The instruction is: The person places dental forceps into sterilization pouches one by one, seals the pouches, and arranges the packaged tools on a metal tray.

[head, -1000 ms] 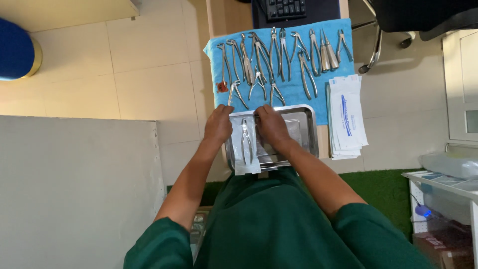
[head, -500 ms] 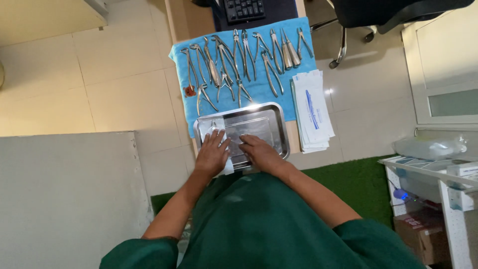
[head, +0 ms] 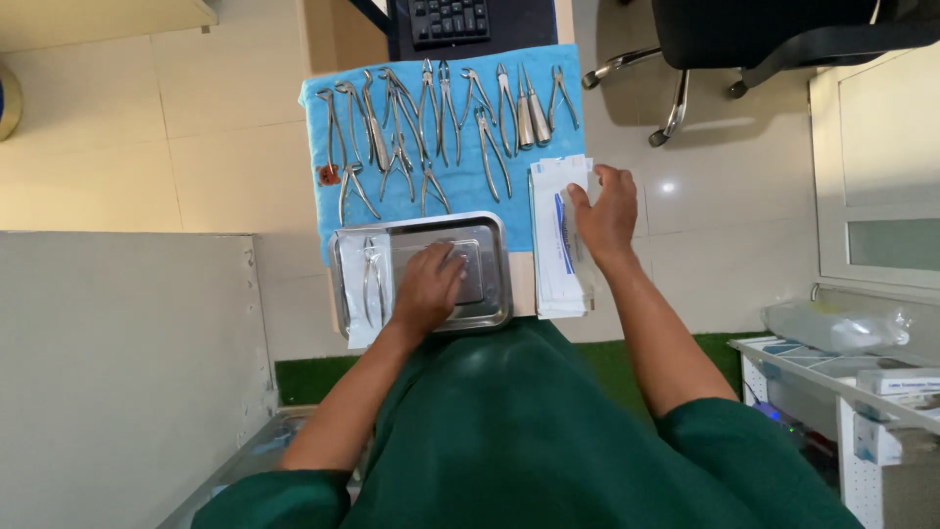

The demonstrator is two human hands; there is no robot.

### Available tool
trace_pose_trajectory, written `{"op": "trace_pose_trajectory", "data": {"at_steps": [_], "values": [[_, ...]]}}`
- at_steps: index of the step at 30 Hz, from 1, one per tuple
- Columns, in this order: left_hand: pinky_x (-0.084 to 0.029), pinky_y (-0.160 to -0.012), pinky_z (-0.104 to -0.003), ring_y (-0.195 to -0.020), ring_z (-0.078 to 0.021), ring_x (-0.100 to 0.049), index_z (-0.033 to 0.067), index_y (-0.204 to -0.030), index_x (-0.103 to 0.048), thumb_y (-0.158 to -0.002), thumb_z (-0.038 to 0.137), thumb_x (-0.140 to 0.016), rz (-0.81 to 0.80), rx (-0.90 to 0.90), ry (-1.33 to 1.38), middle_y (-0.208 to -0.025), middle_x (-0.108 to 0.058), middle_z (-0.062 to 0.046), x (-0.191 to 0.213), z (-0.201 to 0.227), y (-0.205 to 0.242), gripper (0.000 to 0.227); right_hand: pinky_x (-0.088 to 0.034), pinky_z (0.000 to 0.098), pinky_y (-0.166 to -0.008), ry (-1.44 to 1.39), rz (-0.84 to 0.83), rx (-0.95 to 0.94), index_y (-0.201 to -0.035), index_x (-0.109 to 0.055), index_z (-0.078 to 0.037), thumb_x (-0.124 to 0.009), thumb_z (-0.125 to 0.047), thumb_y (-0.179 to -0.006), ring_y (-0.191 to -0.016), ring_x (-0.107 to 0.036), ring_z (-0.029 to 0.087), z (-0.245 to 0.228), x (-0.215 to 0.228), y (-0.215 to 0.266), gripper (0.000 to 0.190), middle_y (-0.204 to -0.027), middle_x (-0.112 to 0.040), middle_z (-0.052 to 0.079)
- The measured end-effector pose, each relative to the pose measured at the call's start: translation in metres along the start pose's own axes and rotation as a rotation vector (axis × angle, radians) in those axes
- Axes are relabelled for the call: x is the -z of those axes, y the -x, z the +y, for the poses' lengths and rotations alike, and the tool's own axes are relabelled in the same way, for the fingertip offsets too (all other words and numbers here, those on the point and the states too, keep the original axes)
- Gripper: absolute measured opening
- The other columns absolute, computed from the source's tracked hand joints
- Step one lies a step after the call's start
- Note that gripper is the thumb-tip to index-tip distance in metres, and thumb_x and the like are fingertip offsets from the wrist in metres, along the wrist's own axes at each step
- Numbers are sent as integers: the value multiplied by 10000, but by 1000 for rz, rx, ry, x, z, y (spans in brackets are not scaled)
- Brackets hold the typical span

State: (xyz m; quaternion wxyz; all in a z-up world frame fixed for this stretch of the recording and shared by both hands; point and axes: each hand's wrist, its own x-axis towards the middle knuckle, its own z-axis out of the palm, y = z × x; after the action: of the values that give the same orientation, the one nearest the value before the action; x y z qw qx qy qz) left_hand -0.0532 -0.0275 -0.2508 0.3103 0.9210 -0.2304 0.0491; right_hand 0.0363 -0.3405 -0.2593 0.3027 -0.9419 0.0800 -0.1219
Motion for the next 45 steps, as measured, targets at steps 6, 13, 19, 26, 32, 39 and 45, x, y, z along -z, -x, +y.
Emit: {"op": "trace_pose_trajectory", "data": {"at_steps": [6, 13, 19, 26, 32, 39, 45], "values": [[-443, -1063, -508, -1240, -395, -577, 34, -1153, -700, -927, 128, -685, 43, -14, 22, -1309, -616, -213, -7, 37, -36, 245, -477, 439, -922, 56, -256, -171, -1154, -644, -40, -918, -243, -750, -1065, -600, 296, 1, -12, -34, 529, -1112, -643, 99], [-453, -1036, -495, -1215, -397, -589, 27, -1149, -708, -921, 129, -682, 94, 52, 38, -1300, -627, -212, -2, 35, -32, 251, -451, 455, -906, 13, -198, -102, -1233, -594, -21, -947, -202, -694, -1099, -580, 314, 19, -27, -28, 669, -1150, -636, 117], [-467, -1024, -491, -1196, -388, -602, 34, -1128, -714, -924, 128, -670, 38, 174, 64, -1316, -632, -204, 5, 39, -30, 229, -471, 417, -921, -71, -286, -203, -1359, -543, -29, -900, -131, -730, -1081, -575, 295, 27, -33, -29, 731, -1068, -629, 92], [-491, -990, -482, -1162, -381, -625, 28, -1131, -713, -936, 122, -668, 53, 188, 122, -1278, -647, -187, 7, 41, -28, 222, -514, 315, -720, -333, -221, -226, -1148, -633, -15, -847, -94, -803, -740, -584, 163, 41, -33, -25, 413, -824, -615, 36], [-555, -899, -436, -1065, -336, -679, 26, -1183, -707, -961, 153, -655, 16, 353, 326, -1215, -682, -165, 24, 58, -54, 261, -484, 246, -723, -670, -346, -314, -1062, -671, -12, -719, -114, -983, -783, -566, 74, 36, 1, -27, 137, -878, -662, -15], [-576, -914, -363, -1110, -258, -691, 27, -1393, -552, -937, 297, -712, -133, 520, 613, -1278, -658, -181, 15, 65, -108, 554, -490, 249, -721, -1072, -400, -432, -1086, -655, -65, -684, -126, -1016, -782, -564, 68, 3, 50, -30, 98, -892, -636, -22], [-586, -871, -327, -1055, -212, -724, 2, -1373, -536, -905, 252, -750, -257, 541, 784, -1175, -733, -166, 7, 68, -132, 571, -537, 271, -749, -1276, -367, -479, -1085, -624, -81, -684, -127, -1000, -817, -624, 76, -47, 76, -30, 114, -942, -681, -12]]}}
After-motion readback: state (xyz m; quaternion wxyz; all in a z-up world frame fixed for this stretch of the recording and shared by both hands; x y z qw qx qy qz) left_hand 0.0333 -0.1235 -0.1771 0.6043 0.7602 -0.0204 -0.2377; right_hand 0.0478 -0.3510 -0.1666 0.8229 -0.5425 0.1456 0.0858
